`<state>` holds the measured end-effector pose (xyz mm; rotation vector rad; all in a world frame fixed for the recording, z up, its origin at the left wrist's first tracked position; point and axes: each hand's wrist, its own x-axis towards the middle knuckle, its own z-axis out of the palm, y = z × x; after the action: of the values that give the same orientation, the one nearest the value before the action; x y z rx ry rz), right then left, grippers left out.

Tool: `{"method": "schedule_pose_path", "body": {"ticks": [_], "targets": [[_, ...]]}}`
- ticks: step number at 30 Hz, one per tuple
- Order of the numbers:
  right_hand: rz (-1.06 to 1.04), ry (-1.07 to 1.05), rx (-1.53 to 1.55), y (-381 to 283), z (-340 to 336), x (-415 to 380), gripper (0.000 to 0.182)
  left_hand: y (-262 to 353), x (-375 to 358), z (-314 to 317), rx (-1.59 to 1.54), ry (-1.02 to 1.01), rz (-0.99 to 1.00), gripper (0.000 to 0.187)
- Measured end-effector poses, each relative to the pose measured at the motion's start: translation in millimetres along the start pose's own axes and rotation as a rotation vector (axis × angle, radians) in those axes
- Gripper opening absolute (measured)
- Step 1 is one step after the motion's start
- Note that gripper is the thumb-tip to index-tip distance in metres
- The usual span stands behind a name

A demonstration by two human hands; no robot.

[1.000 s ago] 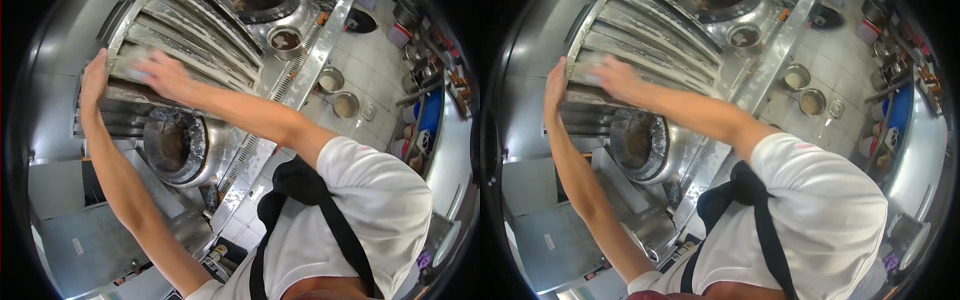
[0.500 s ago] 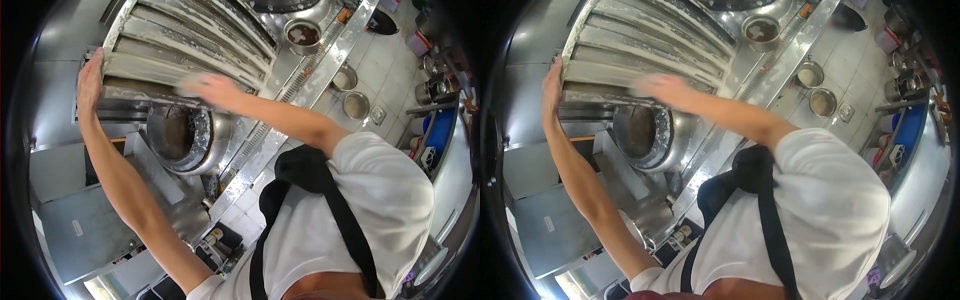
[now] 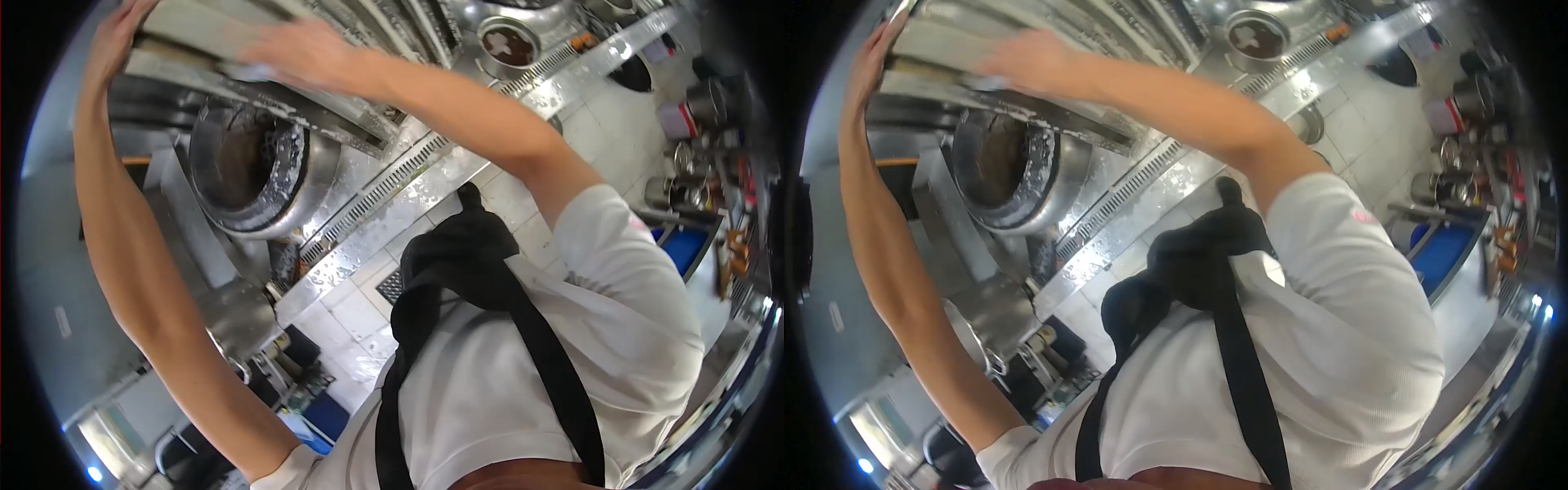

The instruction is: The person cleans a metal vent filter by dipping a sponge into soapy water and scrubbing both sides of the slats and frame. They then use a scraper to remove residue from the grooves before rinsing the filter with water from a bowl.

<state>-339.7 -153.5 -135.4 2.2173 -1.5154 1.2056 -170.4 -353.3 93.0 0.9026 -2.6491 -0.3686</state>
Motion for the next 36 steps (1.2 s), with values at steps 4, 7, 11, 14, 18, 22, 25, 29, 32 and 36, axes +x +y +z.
{"method": "schedule_pose_path", "body": {"ticks": [4, 7, 11, 14, 18, 22, 25, 29, 32, 36], "targets": [[0.128, -0.398, 0.002, 54, 102, -227, 0.047, 26, -4, 13, 0.113, 0.154, -0.001, 0.062], [0.462, -0.795, -0.032, 79, 123, -270, 0.046, 65, -20, 19, 0.018, 0.156, 0.001, 0.068], [0.436, -0.492, 0.18, 65, 61, -178, 0.04, 84, -35, 19, 0.169, 0.236, 0.052, 0.046], [0.307, -0.03, 0.279, -1, -13, -59, 0.039, 83, -39, 21, 0.105, 0.204, 0.024, 0.046], [0.016, 0.241, 0.33, -55, -45, 77, 0.047, 57, -38, 9, 0.019, 0.115, -0.011, 0.049], [0.043, 0.079, 0.053, -69, -7, -9, 0.043, 33, -43, 8, -0.15, -0.001, -0.069, 0.053], [0.131, -0.263, -0.059, -36, 56, -174, 0.062, 28, -49, 13, -0.245, 0.045, -0.126, 0.056], [0.305, -0.017, 0.15, -82, 15, -54, 0.056, 40, -37, 9, -0.171, -0.028, -0.118, 0.056], [0.266, 0.125, 0.168, -109, -26, 43, 0.044, 66, -31, 7, 0.086, -0.085, -0.196, 0.062], [0.343, -0.02, 0.208, -85, 26, -71, 0.053, 68, -32, 20, 0.131, 0.04, -0.204, 0.067]]}}
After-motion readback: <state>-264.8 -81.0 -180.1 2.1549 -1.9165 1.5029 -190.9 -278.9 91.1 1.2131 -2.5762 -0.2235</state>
